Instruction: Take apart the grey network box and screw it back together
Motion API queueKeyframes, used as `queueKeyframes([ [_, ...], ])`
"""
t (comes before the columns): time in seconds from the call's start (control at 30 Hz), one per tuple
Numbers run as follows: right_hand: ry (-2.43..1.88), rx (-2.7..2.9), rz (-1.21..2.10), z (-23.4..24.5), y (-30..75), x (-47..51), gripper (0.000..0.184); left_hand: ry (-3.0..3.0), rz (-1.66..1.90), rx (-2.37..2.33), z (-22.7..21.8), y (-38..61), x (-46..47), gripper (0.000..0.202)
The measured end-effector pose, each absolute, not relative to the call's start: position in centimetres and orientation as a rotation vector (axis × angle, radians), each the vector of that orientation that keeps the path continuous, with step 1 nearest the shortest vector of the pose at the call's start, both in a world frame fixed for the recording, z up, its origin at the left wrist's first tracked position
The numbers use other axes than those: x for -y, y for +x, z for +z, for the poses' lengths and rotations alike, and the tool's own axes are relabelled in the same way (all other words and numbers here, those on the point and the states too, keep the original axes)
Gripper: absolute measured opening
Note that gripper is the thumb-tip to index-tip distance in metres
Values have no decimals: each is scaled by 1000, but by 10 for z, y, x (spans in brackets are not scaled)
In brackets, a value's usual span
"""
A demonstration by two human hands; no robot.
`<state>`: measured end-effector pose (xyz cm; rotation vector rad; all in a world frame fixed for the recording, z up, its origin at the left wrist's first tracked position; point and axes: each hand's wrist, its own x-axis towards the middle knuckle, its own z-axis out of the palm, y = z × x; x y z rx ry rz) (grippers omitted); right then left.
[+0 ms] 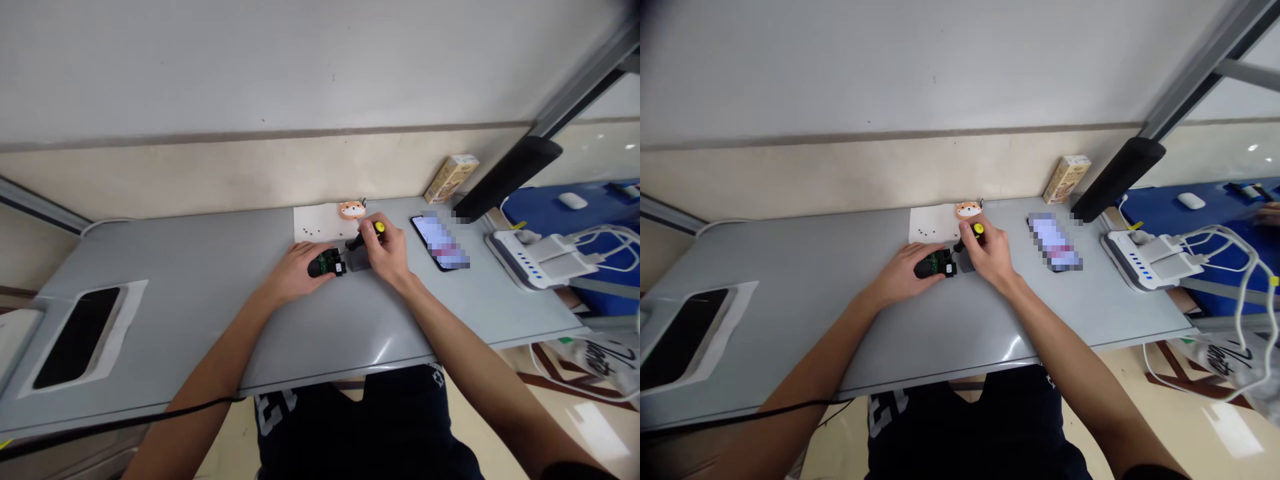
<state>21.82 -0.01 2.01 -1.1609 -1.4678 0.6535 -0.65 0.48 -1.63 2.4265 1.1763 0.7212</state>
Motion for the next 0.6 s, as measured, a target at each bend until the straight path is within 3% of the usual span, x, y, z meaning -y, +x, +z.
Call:
queueKeyframes([
  [0.6, -1030, 1808, 606, 51, 187, -28, 34, 2416, 790, -1160, -22, -7, -6, 42],
])
